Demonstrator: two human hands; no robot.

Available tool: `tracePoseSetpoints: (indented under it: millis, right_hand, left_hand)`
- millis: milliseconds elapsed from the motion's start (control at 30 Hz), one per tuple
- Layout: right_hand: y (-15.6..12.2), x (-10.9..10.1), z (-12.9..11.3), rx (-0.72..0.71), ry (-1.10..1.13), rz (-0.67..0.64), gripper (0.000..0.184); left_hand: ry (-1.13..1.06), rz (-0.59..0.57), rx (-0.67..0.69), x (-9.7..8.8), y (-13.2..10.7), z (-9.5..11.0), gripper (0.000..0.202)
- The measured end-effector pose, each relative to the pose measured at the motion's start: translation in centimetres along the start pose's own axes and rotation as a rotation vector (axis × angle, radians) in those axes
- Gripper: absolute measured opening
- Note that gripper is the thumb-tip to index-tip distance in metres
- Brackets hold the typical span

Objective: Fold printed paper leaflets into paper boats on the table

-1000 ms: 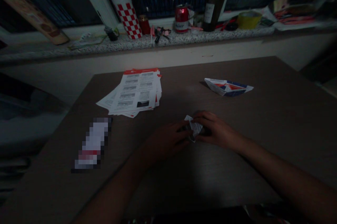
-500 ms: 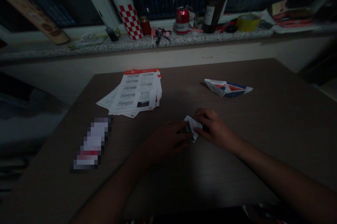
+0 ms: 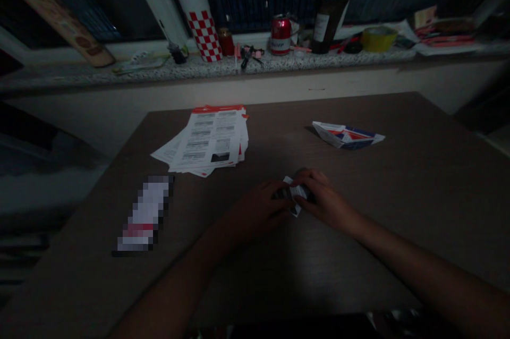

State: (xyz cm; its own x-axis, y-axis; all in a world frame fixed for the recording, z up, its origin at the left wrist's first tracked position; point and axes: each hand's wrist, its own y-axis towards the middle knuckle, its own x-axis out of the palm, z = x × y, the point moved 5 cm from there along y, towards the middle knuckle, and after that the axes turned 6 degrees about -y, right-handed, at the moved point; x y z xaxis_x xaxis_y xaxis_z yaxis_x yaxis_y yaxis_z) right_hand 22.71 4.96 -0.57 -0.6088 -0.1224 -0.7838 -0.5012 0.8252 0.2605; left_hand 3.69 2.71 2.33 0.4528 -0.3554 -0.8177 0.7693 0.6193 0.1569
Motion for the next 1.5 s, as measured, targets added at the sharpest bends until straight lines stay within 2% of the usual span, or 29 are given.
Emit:
tracePoseSetpoints:
  millis: [100,233,400,533,633,833,1033,1133,1167,1267,1500]
  right_hand:
    - [-0.1,-0.2,0.0,0.021,-0.060,0.039,0.049]
    - [-0.1,-0.2,0.1,0.007,-0.107,0.048,0.043]
    - [0.1,0.0,0.0,0.021,-0.084,0.023,0.041]
    - [0.1,0.1,-0.1,0.028,-0.063,0.024,0.039]
    - [0.1,0.1,-0.2,0.037,-0.022,0.023,0.037]
    - [0.2,-0.3,-0.6,0.121,0.159,0.041,0.036]
    - [0.2,-1.1,-1.5,0.129,0.305,0.092,0.036]
    - [0.2,-0.9,-1.3,0.182,0.404,0.054,0.026]
    - [0.3,-0.8,-1.3,0.191,0.412,0.031,0.022]
    - [0.3,-0.6,-1.2,0.200,0.398,-0.020,0.030]
    - [0.3,-1.0,-1.7,0.164,0.354,-0.021,0.028]
  left_hand:
    - [0.025,0.009,-0.027,0.0,0.0,-0.2,0.027]
    - [-0.020,0.059,-0.061,0.0,0.2,-0.4,0.027]
    - [-0.045,0.244,-0.320,0.3,0.2,-2.1,0.027]
    - [-0.040,0.328,-0.367,0.6,0.0,-2.8,0.031]
    - [-0.155,0.354,-0.384,0.6,0.0,-2.9,0.029]
    - [-0.572,0.446,-0.515,0.3,0.3,-3.1,0.023]
    - [-0.627,0.466,-0.508,-0.3,0.6,-2.7,0.024]
    - [-0.657,0.489,-0.512,-0.4,0.6,-2.5,0.024]
    - [-0.664,0.489,-0.511,-0.4,0.6,-2.5,0.024]
    - [-0.669,0.468,-0.504,-0.3,0.6,-2.4,0.023]
    - [-0.644,0.481,-0.435,-0.8,0.7,-1.6,0.027]
